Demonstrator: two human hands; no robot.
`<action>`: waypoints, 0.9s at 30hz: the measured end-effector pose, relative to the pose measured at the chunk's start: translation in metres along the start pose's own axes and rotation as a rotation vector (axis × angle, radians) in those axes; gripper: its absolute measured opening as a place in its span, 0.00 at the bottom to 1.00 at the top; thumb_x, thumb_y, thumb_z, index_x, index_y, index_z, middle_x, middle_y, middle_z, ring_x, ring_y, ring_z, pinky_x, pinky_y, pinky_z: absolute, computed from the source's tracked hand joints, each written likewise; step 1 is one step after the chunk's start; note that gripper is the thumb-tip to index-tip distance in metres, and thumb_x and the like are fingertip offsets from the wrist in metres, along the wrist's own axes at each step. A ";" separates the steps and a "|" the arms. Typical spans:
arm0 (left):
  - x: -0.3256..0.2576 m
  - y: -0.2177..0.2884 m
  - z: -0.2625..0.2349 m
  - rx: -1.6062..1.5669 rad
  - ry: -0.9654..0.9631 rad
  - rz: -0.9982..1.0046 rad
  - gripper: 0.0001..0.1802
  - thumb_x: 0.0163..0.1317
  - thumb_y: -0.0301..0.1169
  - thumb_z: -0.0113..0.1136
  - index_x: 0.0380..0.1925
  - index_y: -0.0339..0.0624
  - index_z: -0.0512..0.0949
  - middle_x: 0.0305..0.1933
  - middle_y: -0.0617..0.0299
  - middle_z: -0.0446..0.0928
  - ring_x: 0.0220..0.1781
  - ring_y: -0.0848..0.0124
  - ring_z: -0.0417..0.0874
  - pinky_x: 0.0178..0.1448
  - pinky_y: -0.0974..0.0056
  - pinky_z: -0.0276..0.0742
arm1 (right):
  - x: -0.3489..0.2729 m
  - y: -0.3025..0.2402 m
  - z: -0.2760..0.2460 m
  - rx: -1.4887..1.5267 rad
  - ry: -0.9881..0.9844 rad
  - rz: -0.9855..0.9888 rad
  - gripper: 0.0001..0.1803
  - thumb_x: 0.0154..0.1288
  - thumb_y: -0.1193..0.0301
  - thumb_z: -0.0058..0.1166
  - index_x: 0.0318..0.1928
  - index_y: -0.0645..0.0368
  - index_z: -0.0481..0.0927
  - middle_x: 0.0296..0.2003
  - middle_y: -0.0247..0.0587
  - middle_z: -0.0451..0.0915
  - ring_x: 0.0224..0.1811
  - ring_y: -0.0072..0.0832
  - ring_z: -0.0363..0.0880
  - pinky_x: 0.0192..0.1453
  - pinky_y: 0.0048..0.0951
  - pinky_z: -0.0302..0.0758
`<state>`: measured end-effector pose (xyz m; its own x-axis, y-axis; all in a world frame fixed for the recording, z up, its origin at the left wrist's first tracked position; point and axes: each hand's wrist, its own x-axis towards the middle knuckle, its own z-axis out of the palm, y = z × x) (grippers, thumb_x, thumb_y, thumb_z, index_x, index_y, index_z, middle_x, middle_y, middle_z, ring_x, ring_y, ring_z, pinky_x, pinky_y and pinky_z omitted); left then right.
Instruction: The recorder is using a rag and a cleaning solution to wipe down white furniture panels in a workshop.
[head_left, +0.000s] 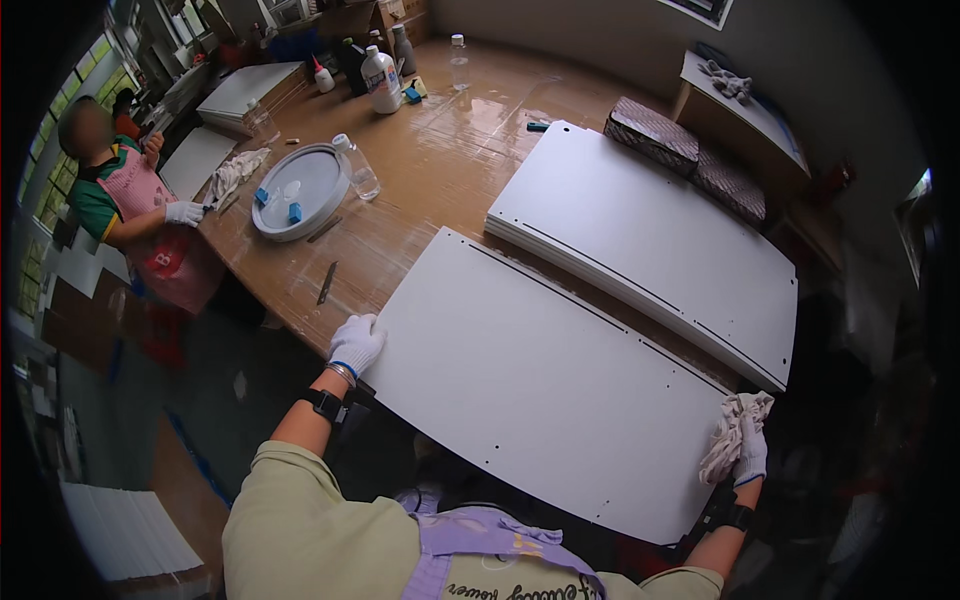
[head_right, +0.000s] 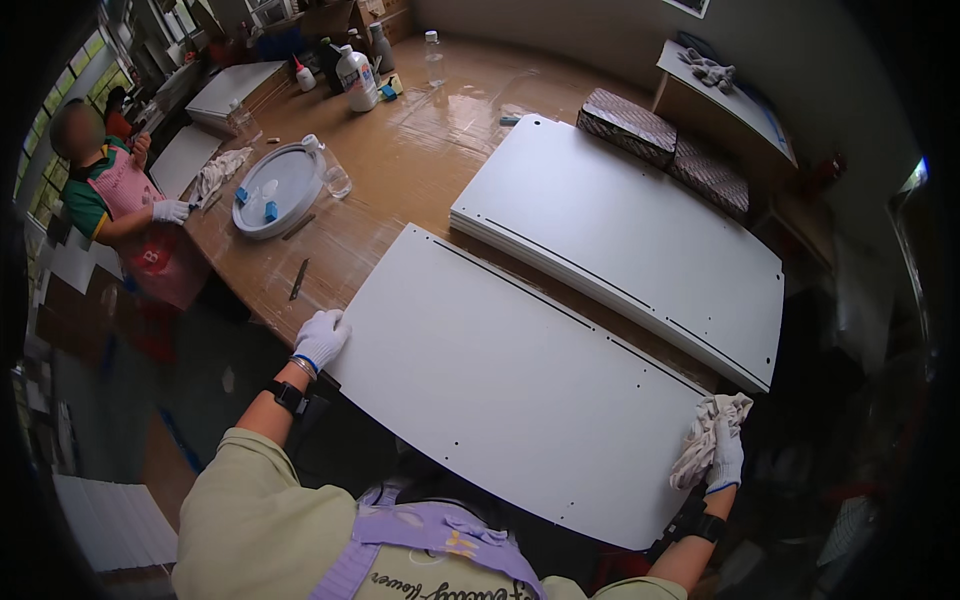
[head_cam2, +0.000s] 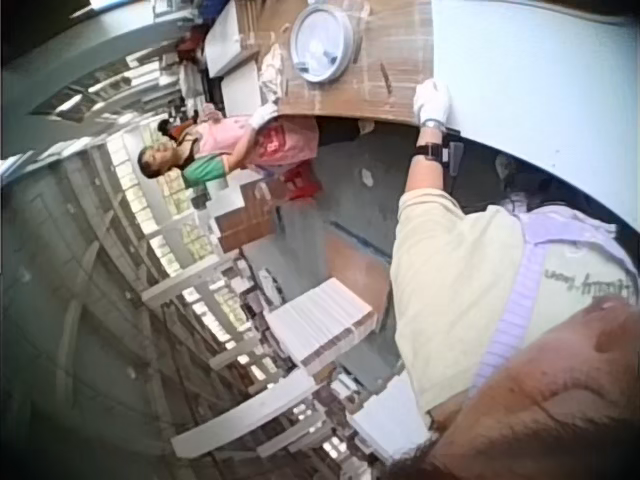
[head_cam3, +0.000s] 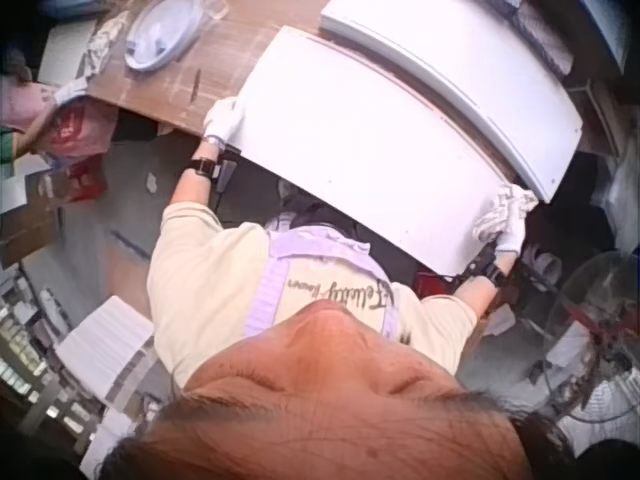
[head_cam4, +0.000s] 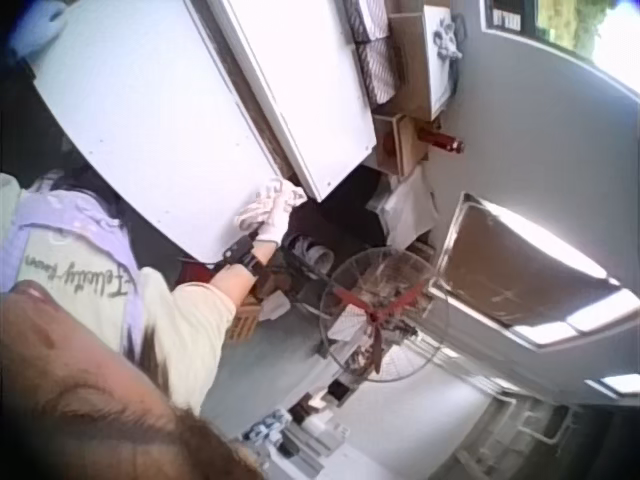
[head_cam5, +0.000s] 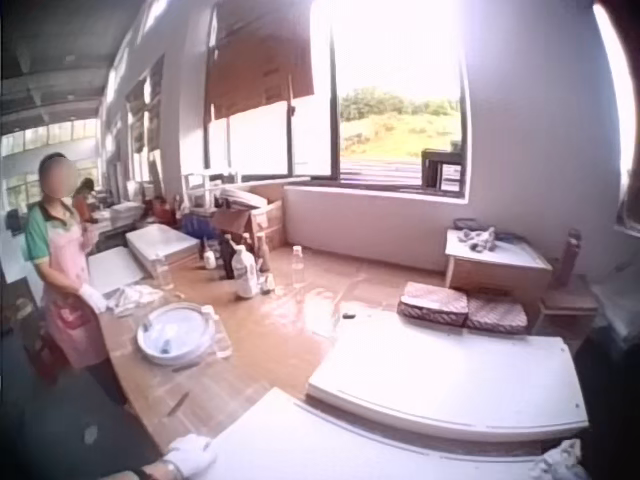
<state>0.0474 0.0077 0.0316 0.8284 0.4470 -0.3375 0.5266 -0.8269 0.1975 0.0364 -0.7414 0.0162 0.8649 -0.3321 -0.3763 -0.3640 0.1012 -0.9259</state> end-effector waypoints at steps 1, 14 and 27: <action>0.000 0.001 0.002 -0.006 0.020 0.017 0.23 0.61 0.49 0.52 0.50 0.49 0.77 0.52 0.48 0.76 0.55 0.51 0.77 0.59 0.52 0.72 | -0.006 0.007 0.016 -0.167 0.076 -0.053 0.31 0.69 0.60 0.52 0.68 0.56 0.62 0.55 0.42 0.76 0.51 0.32 0.79 0.53 0.30 0.77; -0.001 -0.051 0.009 -0.304 0.024 0.198 0.18 0.61 0.44 0.55 0.45 0.48 0.80 0.47 0.49 0.78 0.51 0.51 0.79 0.55 0.53 0.75 | -0.126 0.038 0.408 -1.567 -0.128 -0.518 0.44 0.56 0.47 0.57 0.70 0.48 0.59 0.68 0.45 0.59 0.71 0.49 0.54 0.74 0.53 0.45; 0.099 -0.090 -0.030 -0.049 0.216 -0.239 0.17 0.60 0.41 0.61 0.42 0.41 0.81 0.49 0.50 0.78 0.49 0.51 0.83 0.47 0.52 0.82 | -0.233 0.062 0.500 -1.400 -0.661 -1.033 0.36 0.47 0.60 0.62 0.61 0.47 0.69 0.59 0.46 0.69 0.63 0.48 0.64 0.67 0.59 0.58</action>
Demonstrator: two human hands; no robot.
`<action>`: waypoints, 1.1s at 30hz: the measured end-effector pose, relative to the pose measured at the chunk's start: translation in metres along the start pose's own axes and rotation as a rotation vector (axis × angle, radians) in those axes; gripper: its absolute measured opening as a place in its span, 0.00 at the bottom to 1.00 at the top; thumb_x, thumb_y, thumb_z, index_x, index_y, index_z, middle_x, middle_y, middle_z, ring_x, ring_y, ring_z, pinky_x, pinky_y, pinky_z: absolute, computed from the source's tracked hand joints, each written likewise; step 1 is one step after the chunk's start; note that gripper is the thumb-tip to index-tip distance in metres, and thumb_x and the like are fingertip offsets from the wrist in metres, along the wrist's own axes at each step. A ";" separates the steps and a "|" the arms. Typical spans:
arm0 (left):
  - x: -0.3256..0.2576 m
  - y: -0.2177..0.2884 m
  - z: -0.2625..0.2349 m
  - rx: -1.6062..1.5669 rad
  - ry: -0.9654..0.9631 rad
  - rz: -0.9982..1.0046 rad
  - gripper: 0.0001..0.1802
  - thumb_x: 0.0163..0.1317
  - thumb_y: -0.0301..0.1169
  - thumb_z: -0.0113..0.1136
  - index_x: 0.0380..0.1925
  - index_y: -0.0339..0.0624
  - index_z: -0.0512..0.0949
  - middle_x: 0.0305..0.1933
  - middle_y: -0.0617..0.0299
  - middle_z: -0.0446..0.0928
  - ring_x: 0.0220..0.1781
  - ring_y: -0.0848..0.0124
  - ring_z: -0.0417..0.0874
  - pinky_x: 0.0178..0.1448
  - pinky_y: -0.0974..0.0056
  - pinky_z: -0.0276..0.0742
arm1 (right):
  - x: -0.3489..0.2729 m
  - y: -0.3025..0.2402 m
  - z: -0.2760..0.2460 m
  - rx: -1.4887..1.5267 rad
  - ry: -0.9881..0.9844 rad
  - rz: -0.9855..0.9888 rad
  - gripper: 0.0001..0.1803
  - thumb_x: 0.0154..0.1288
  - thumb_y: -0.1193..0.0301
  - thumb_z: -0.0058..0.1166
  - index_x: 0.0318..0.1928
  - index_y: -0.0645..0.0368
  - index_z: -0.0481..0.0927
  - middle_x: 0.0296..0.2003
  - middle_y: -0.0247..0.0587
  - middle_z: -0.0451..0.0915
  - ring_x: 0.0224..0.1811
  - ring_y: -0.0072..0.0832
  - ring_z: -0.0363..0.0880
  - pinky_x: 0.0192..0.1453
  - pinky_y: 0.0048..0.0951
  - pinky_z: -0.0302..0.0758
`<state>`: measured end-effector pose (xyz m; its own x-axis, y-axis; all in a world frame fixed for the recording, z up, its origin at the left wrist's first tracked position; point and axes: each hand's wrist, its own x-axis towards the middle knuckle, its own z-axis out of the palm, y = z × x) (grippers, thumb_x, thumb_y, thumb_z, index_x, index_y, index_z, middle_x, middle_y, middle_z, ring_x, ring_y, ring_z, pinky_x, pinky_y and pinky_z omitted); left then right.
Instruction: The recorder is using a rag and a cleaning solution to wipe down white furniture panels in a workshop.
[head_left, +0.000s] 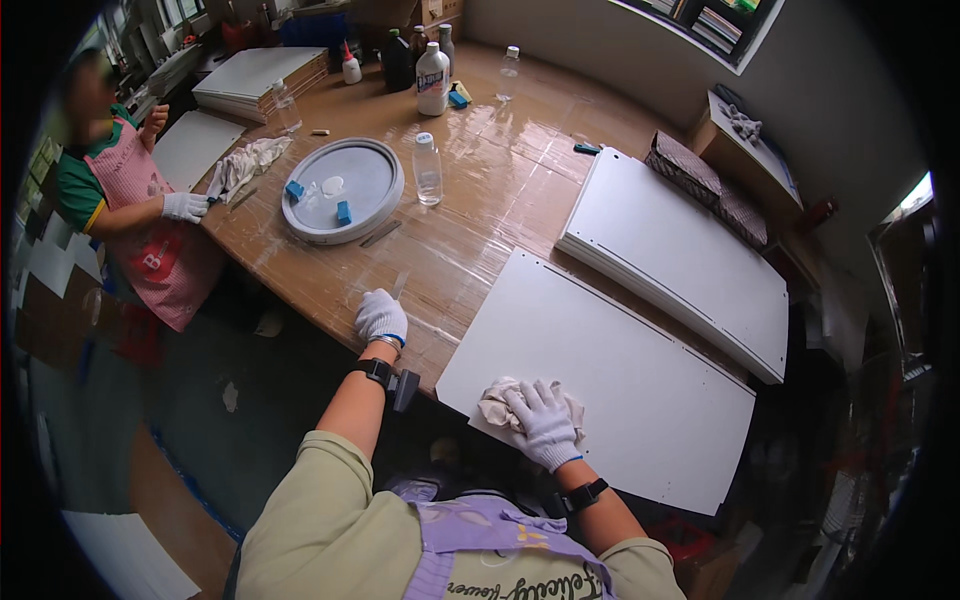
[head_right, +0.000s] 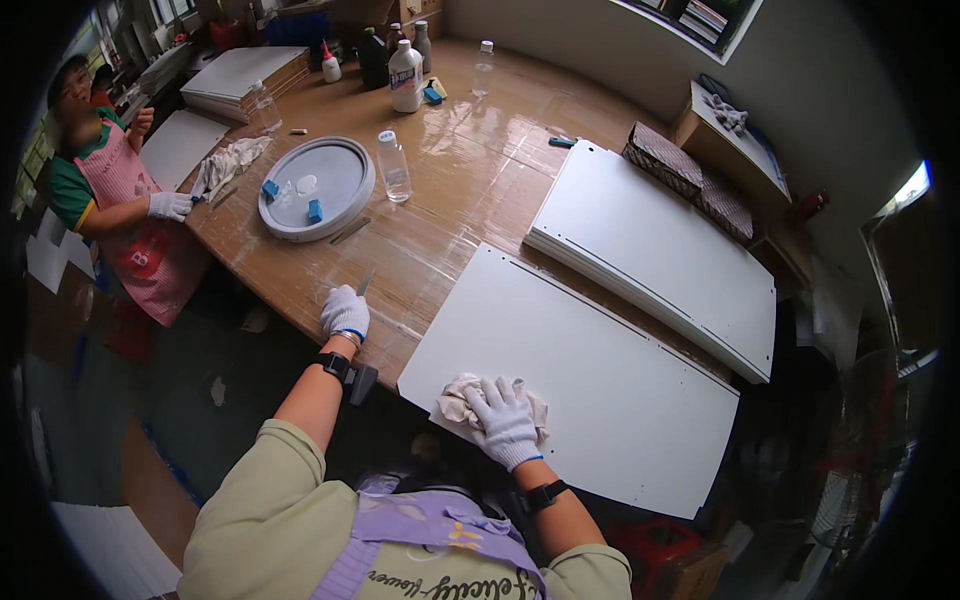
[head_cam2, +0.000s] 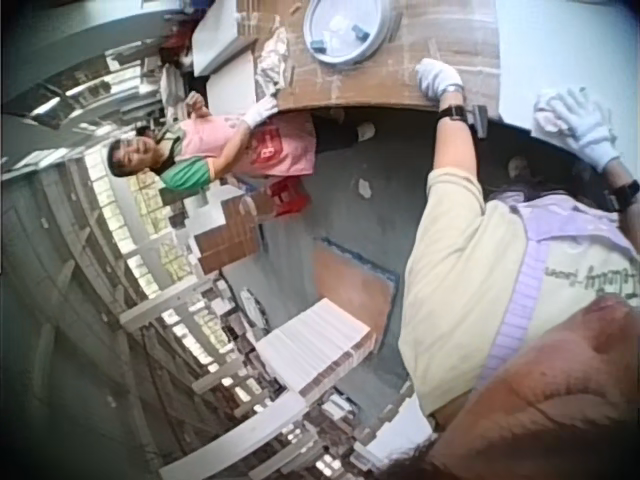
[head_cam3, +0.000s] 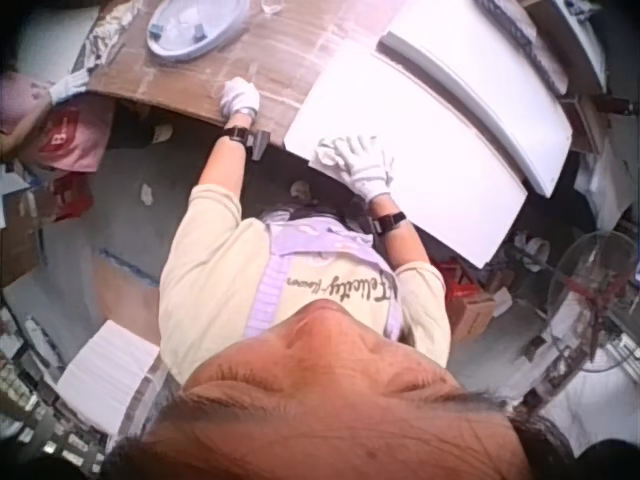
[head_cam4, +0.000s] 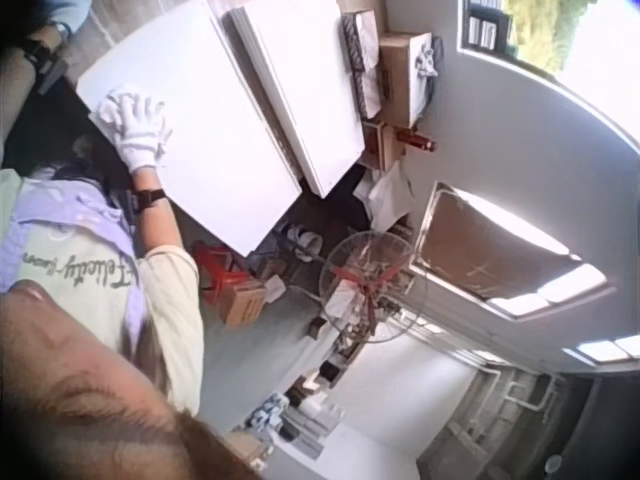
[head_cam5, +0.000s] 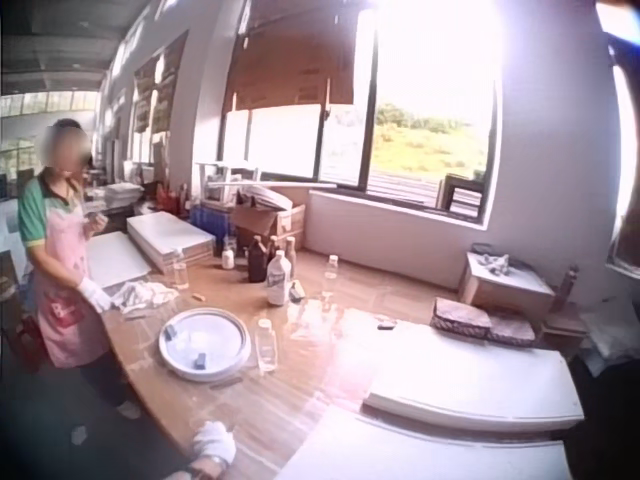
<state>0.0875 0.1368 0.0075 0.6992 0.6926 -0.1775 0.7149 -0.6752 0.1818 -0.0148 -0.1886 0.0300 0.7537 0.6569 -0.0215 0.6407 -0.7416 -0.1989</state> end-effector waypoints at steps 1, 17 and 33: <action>0.006 0.001 0.002 -0.017 -0.040 -0.047 0.16 0.59 0.38 0.60 0.42 0.41 0.81 0.49 0.49 0.79 0.49 0.51 0.83 0.47 0.51 0.82 | -0.005 0.001 0.000 0.010 0.019 0.019 0.36 0.47 0.60 0.63 0.60 0.47 0.69 0.58 0.46 0.69 0.63 0.47 0.65 0.68 0.58 0.58; -0.154 0.076 -0.060 -0.412 0.076 0.914 0.07 0.55 0.32 0.62 0.30 0.43 0.76 0.32 0.52 0.79 0.36 0.55 0.82 0.38 0.54 0.77 | 0.022 -0.005 -0.031 0.767 0.439 0.565 0.29 0.65 0.52 0.51 0.59 0.60 0.73 0.54 0.54 0.76 0.57 0.43 0.74 0.62 0.42 0.68; -0.143 0.095 -0.013 -0.099 0.066 0.705 0.28 0.56 0.42 0.64 0.55 0.41 0.72 0.50 0.45 0.75 0.49 0.49 0.78 0.52 0.52 0.76 | -0.054 0.165 0.019 0.632 0.486 1.182 0.15 0.70 0.60 0.44 0.41 0.56 0.78 0.23 0.36 0.78 0.23 0.27 0.75 0.30 0.32 0.72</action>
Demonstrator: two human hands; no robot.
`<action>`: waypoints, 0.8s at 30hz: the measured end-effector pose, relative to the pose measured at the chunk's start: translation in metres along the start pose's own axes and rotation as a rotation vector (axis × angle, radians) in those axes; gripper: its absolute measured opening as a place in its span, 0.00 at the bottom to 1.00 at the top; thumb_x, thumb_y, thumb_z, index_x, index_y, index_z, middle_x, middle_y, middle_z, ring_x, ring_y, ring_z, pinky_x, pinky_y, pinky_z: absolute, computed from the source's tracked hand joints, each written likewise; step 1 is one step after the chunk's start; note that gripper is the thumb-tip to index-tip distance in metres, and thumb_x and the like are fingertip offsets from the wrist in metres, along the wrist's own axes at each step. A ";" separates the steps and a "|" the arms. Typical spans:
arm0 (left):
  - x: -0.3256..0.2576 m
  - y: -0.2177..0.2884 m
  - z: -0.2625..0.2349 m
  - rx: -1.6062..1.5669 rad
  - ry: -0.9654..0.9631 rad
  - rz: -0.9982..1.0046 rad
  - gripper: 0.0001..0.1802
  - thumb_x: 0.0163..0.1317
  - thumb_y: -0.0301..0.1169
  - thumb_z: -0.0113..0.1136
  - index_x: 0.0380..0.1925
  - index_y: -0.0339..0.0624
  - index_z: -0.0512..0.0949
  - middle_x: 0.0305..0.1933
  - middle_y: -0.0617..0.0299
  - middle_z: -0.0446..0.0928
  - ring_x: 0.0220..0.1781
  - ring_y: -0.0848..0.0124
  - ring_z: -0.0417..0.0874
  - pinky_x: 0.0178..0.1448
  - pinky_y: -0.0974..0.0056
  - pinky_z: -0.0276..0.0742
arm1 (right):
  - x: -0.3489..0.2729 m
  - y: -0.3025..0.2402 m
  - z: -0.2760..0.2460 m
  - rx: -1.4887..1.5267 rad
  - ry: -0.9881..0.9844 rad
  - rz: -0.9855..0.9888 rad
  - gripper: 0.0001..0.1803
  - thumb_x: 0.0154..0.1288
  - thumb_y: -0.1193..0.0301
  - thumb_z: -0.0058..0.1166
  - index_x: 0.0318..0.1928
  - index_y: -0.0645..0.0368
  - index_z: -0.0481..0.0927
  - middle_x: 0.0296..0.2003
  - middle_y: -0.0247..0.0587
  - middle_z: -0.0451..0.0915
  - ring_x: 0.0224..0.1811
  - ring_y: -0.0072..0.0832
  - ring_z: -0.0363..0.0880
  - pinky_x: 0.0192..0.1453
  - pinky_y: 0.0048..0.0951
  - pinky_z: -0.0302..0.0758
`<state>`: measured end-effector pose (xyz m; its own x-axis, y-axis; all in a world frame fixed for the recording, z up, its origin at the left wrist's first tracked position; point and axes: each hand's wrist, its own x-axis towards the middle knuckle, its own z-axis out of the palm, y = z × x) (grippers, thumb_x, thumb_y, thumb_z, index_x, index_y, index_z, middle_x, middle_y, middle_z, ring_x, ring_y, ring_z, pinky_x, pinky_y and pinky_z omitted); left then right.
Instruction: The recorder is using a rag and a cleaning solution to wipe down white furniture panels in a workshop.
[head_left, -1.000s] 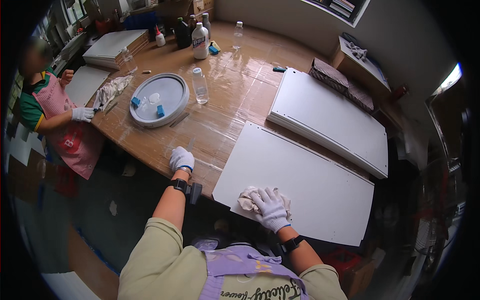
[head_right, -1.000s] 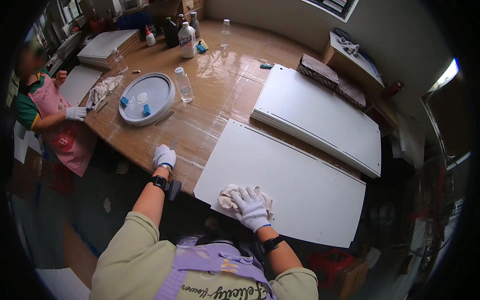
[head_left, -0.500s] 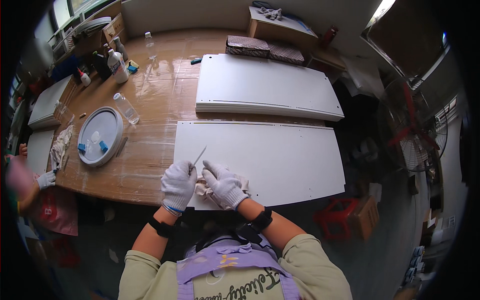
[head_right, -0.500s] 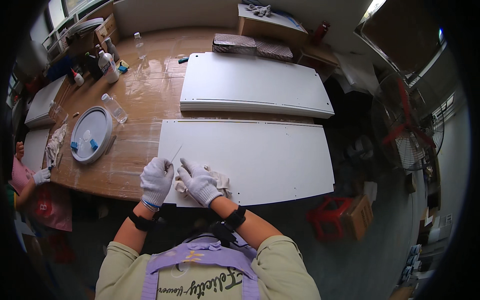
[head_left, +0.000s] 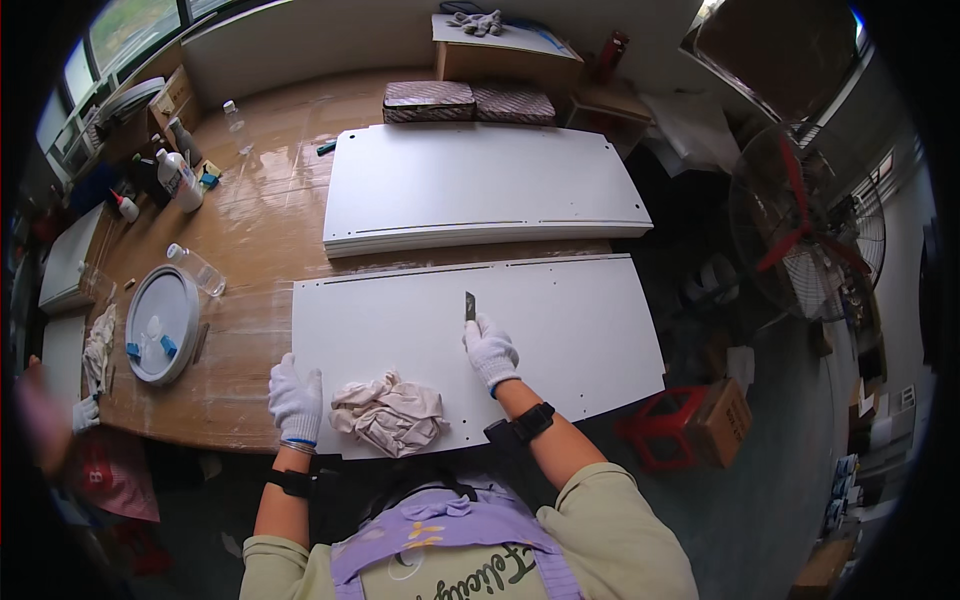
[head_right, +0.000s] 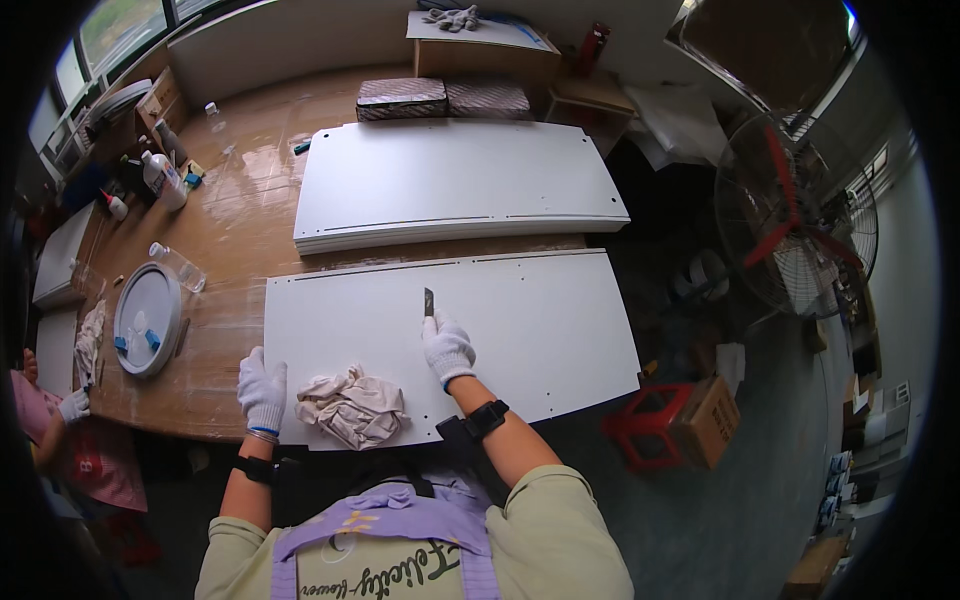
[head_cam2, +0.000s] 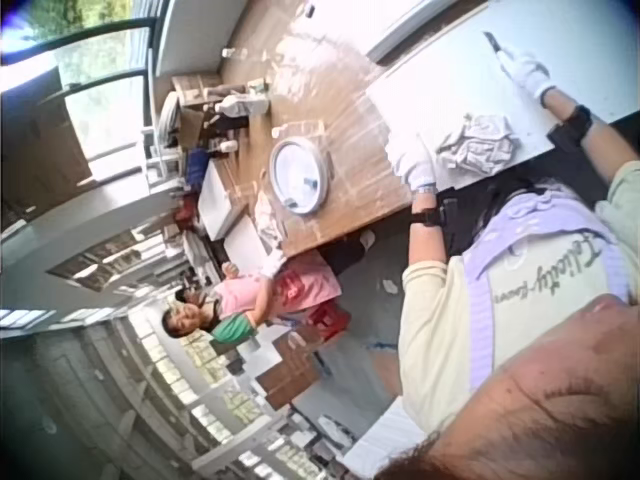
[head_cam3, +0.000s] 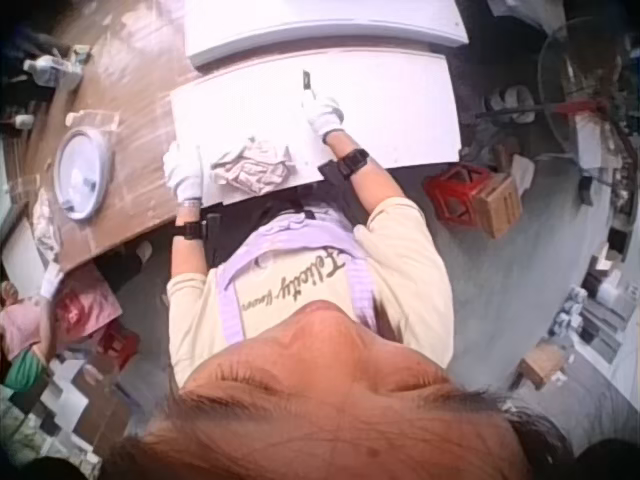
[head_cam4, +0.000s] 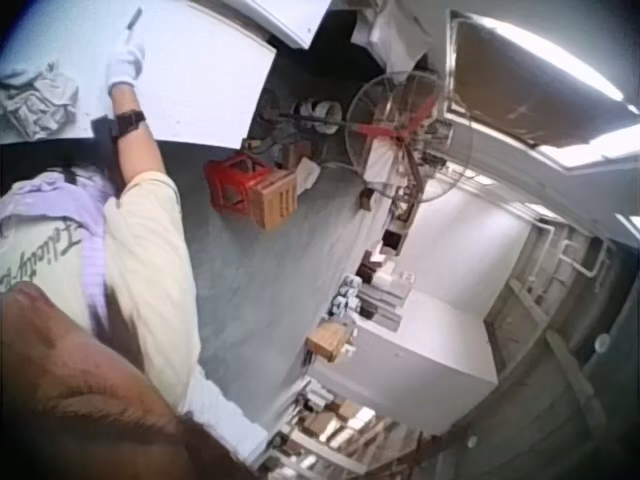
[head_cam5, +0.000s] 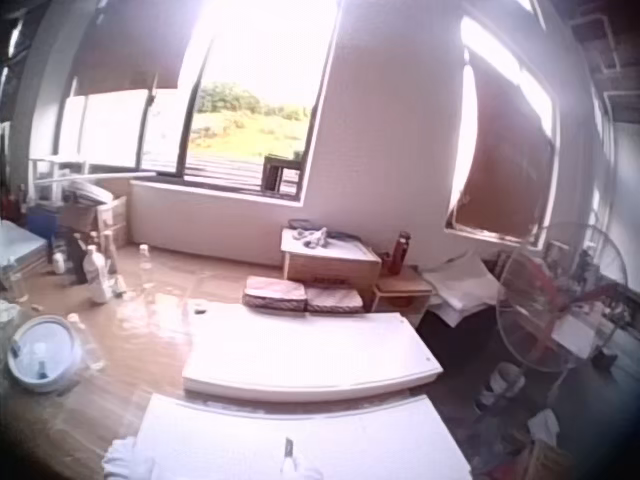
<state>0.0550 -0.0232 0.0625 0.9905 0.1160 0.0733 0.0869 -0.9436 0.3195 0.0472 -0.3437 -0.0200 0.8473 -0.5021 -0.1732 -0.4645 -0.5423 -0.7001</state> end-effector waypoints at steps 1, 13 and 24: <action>0.008 -0.016 0.008 0.068 -0.045 -0.100 0.31 0.56 0.44 0.64 0.56 0.41 0.70 0.51 0.45 0.74 0.50 0.49 0.78 0.53 0.51 0.75 | 0.019 0.022 -0.017 -0.050 0.097 0.025 0.15 0.69 0.58 0.45 0.41 0.54 0.78 0.25 0.38 0.79 0.25 0.32 0.77 0.32 0.35 0.72; -0.002 -0.014 0.023 0.185 -0.277 -0.389 0.32 0.53 0.50 0.61 0.53 0.40 0.73 0.52 0.45 0.74 0.54 0.49 0.77 0.57 0.52 0.73 | 0.146 0.130 -0.184 -0.257 0.464 0.382 0.14 0.64 0.61 0.47 0.43 0.55 0.79 0.41 0.52 0.81 0.45 0.47 0.80 0.47 0.44 0.77; -0.011 -0.001 0.042 0.154 -0.157 -0.355 0.29 0.56 0.42 0.61 0.54 0.37 0.71 0.54 0.46 0.72 0.57 0.50 0.73 0.61 0.52 0.69 | 0.220 0.155 -0.231 -0.615 0.305 0.484 0.21 0.68 0.69 0.43 0.61 0.45 0.68 0.51 0.48 0.74 0.52 0.47 0.78 0.51 0.45 0.78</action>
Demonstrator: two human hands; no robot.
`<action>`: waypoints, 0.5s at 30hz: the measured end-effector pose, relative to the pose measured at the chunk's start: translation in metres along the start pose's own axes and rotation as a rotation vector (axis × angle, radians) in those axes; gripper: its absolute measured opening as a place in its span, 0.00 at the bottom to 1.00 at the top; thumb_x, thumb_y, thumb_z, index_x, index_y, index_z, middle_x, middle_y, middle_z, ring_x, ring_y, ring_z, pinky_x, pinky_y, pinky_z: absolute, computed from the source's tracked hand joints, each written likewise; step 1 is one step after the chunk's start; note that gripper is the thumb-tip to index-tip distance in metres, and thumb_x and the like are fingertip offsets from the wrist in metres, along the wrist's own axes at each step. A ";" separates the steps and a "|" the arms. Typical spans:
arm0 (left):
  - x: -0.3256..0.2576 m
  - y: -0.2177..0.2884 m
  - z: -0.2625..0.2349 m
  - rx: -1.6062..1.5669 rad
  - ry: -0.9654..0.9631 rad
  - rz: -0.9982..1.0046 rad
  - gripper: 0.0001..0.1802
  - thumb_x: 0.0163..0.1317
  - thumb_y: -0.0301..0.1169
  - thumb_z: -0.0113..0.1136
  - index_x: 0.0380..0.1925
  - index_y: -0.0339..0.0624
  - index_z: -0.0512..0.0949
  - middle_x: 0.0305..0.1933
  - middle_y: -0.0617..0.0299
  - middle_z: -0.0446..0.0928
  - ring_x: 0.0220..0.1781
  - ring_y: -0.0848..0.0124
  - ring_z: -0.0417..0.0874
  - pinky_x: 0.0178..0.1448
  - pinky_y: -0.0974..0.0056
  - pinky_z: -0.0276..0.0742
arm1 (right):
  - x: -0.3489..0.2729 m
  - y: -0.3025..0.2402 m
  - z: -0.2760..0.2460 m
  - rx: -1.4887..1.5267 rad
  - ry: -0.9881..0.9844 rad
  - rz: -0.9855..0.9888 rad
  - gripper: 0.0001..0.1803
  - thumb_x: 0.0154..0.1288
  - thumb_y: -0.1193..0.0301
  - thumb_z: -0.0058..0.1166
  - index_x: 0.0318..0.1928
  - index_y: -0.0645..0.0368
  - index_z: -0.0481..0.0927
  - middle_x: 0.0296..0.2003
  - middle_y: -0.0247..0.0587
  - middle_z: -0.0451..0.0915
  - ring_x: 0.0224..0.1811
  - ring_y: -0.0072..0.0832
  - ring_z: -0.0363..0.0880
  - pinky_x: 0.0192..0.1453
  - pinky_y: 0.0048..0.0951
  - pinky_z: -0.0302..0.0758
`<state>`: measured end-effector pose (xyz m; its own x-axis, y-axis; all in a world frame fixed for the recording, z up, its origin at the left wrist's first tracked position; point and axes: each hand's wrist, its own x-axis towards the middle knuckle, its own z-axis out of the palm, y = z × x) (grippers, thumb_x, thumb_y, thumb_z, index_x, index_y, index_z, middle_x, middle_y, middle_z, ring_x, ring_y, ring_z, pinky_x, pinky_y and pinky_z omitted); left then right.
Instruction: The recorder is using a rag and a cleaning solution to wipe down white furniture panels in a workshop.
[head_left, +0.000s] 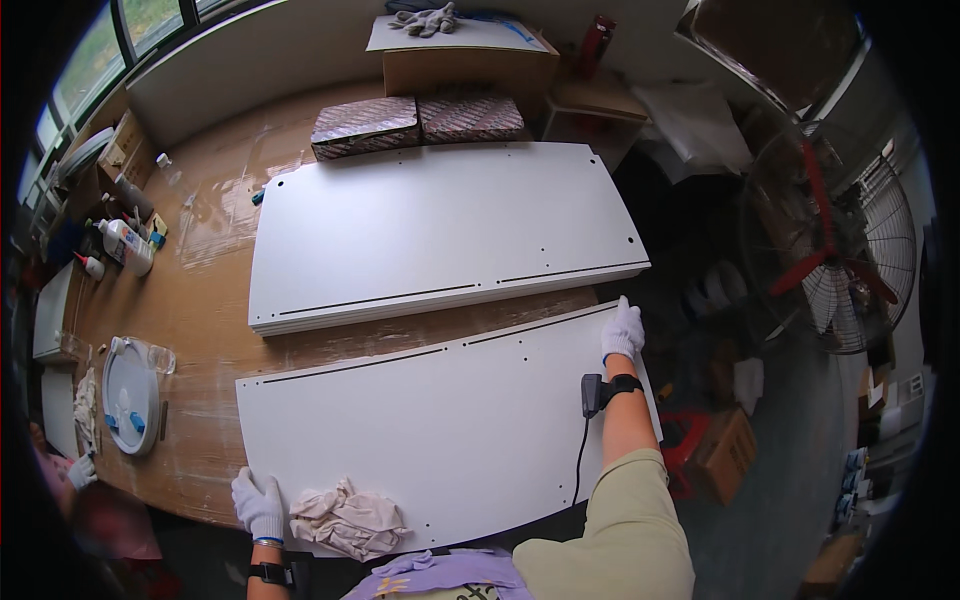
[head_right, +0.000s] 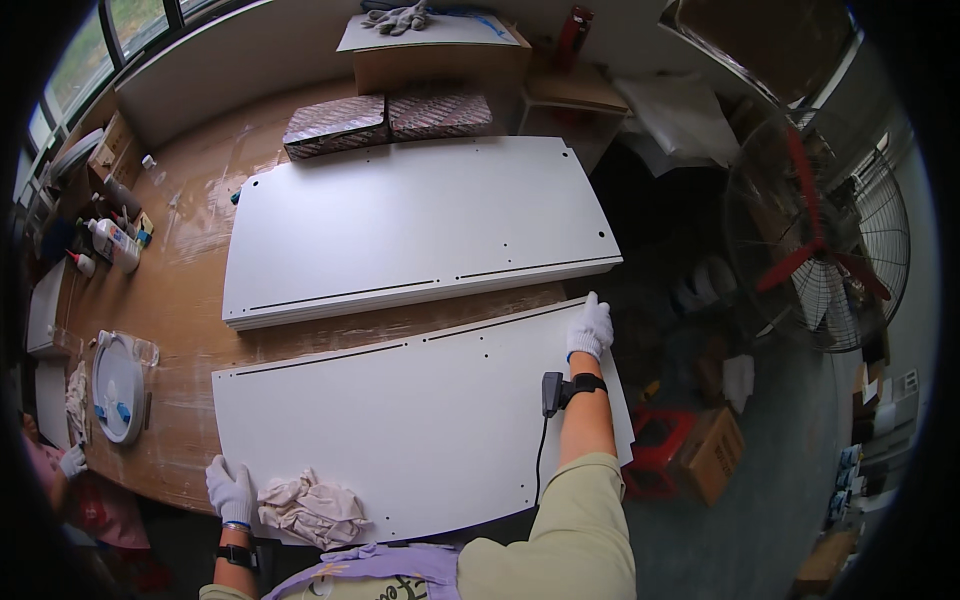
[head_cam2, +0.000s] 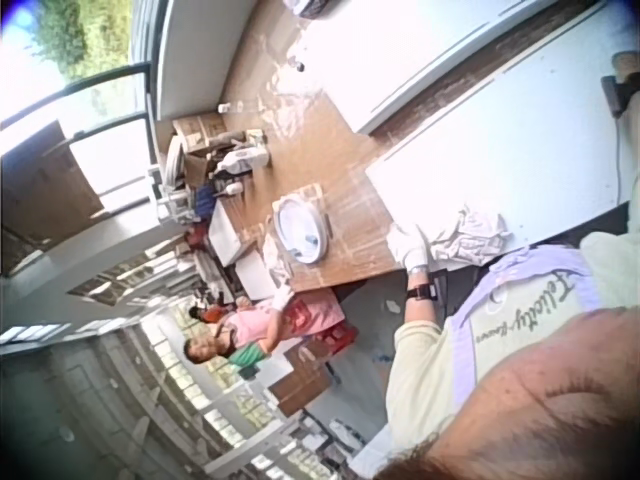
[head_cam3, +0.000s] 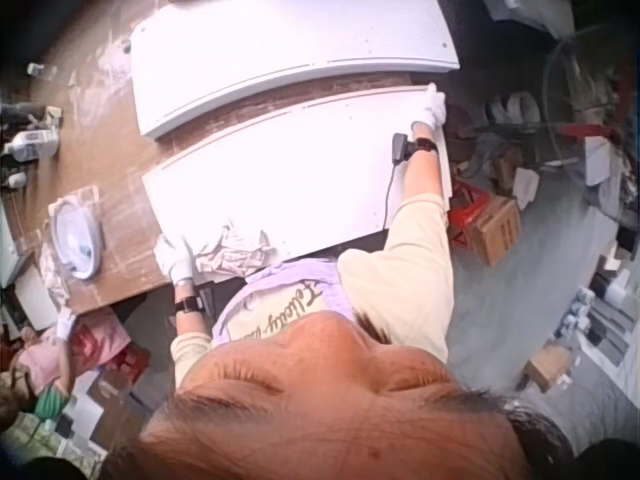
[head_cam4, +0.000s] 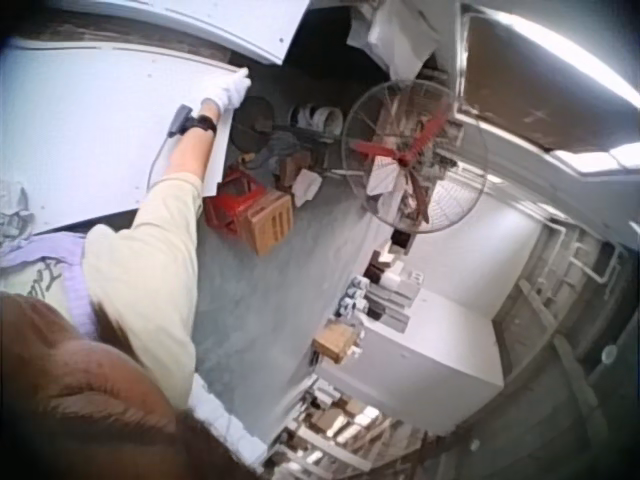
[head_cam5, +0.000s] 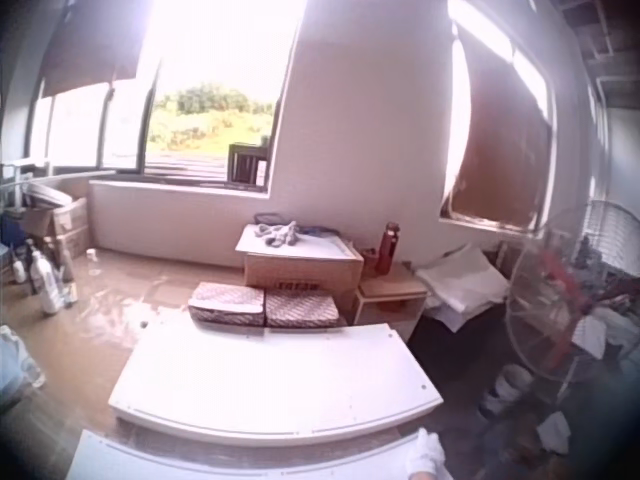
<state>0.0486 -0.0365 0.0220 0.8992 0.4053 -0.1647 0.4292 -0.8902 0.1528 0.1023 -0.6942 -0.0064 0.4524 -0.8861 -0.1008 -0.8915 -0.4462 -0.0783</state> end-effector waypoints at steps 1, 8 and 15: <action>0.001 -0.001 0.008 -0.030 0.113 0.122 0.29 0.57 0.41 0.60 0.55 0.36 0.70 0.55 0.45 0.71 0.58 0.50 0.72 0.62 0.52 0.68 | 0.002 0.004 0.009 -0.007 -0.006 0.007 0.21 0.68 0.69 0.43 0.61 0.45 0.68 0.51 0.48 0.74 0.52 0.47 0.78 0.51 0.45 0.78; 0.018 -0.041 0.070 0.016 0.369 0.254 0.28 0.65 0.40 0.50 0.60 0.34 0.66 0.59 0.42 0.69 0.62 0.47 0.67 0.68 0.50 0.60 | 0.001 -0.002 0.011 0.024 0.044 -0.009 0.21 0.68 0.66 0.42 0.60 0.46 0.69 0.50 0.45 0.73 0.46 0.46 0.81 0.46 0.45 0.79; 0.015 -0.033 0.067 0.044 0.377 0.230 0.25 0.65 0.38 0.51 0.59 0.36 0.68 0.58 0.45 0.71 0.61 0.49 0.70 0.66 0.52 0.63 | 0.002 0.015 0.017 -0.044 0.033 -0.194 0.22 0.67 0.65 0.43 0.62 0.45 0.68 0.51 0.45 0.73 0.47 0.46 0.81 0.47 0.44 0.79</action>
<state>0.0423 -0.0153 -0.0505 0.9423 0.2362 0.2372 0.2180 -0.9708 0.1004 0.0899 -0.7007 -0.0245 0.6152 -0.7864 -0.0550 -0.7883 -0.6132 -0.0499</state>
